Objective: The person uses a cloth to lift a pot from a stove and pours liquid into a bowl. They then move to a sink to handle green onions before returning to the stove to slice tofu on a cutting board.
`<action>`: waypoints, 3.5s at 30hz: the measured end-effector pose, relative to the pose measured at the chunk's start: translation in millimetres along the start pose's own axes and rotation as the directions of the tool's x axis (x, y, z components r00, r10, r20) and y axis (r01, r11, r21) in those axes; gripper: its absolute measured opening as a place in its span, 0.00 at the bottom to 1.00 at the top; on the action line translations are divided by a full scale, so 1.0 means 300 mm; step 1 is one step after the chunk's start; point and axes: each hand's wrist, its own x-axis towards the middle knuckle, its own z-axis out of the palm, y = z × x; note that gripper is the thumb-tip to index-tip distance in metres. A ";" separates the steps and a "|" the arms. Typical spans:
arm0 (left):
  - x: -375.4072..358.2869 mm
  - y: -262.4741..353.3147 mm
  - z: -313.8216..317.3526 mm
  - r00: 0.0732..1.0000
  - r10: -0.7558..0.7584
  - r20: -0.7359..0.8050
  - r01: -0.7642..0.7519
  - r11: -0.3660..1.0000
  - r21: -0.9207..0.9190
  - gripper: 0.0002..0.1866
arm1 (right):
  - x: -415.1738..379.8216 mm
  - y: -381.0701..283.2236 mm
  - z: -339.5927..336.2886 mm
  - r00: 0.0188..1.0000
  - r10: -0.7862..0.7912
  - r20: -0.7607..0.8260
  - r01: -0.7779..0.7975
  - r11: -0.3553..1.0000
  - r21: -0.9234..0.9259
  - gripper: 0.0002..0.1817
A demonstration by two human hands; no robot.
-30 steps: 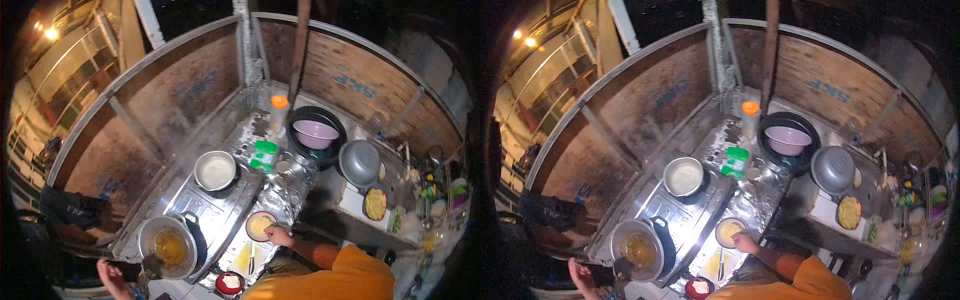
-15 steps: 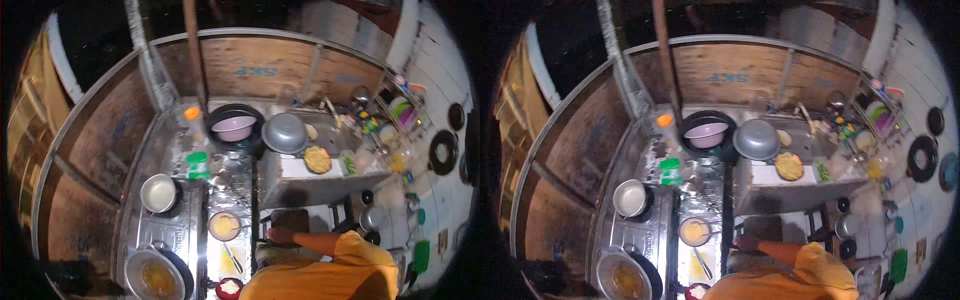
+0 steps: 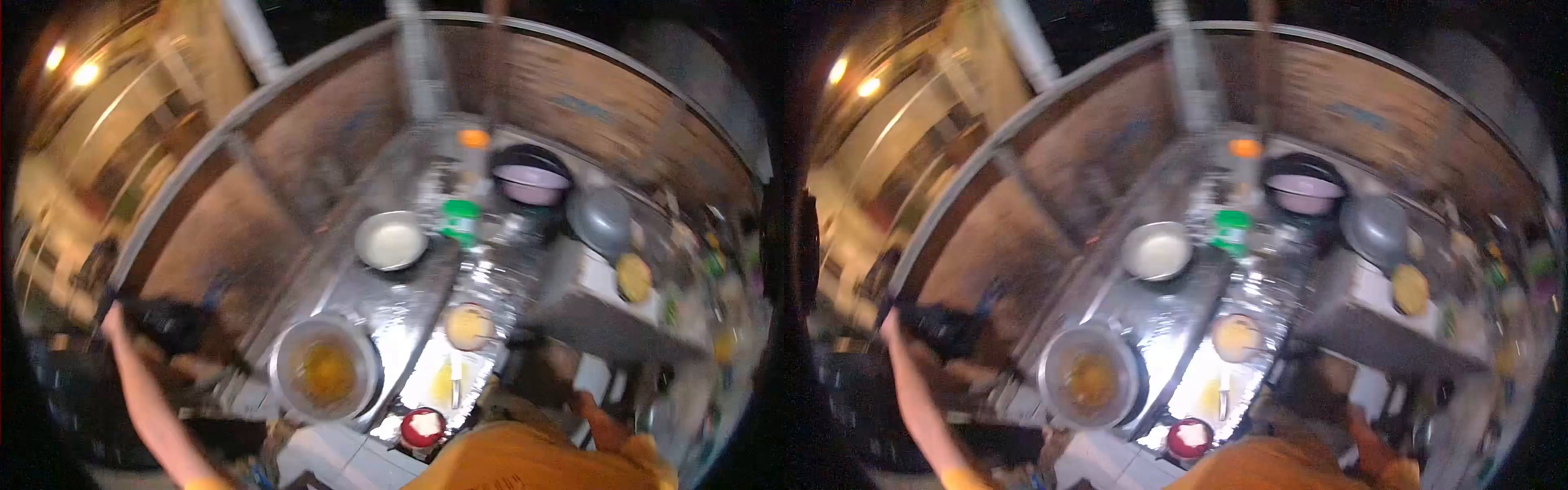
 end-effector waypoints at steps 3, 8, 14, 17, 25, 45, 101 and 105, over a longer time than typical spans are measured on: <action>-0.047 -0.012 -0.069 0.979 0.196 -0.062 -0.206 0.938 -0.278 0.23 | 0.277 -0.002 -0.013 0.981 -0.177 0.076 0.173 0.983 0.056 0.14; -0.366 0.221 -0.383 0.947 0.320 0.032 -0.199 0.660 -0.724 0.11 | 0.318 -0.118 -0.010 0.991 -0.025 0.133 -0.018 0.951 0.309 0.11; -0.504 0.155 -0.639 0.936 0.327 -0.131 -0.324 0.652 -0.685 0.12 | 0.208 -0.810 -0.566 0.997 -0.015 0.077 -0.016 0.919 0.394 0.07; -0.627 0.052 -0.816 0.931 0.314 -0.188 -0.353 0.638 -0.684 0.13 | 0.264 -0.926 -0.621 0.983 -0.169 0.073 0.139 0.944 0.300 0.07; -1.102 -0.418 -1.303 0.885 0.408 -0.225 -0.448 0.612 -0.652 0.18 | 0.229 -1.536 -0.853 0.802 -0.553 0.226 0.489 0.825 0.284 0.12; -2.242 -1.452 -1.254 0.890 0.030 0.454 0.112 0.953 -0.282 0.19 | -0.622 -2.260 -0.092 -0.375 -0.644 0.666 0.621 0.359 0.697 0.61; -2.933 0.198 1.127 0.005 0.097 0.995 1.000 -0.015 -0.003 0.14 | 1.485 -1.747 -1.283 0.741 -0.649 -0.172 0.621 0.760 -0.191 0.18; -2.853 0.234 1.075 -0.140 0.101 0.985 0.967 -0.198 0.158 0.15 | 1.539 -1.746 -1.238 0.811 -0.557 -0.177 0.552 0.830 -0.081 0.20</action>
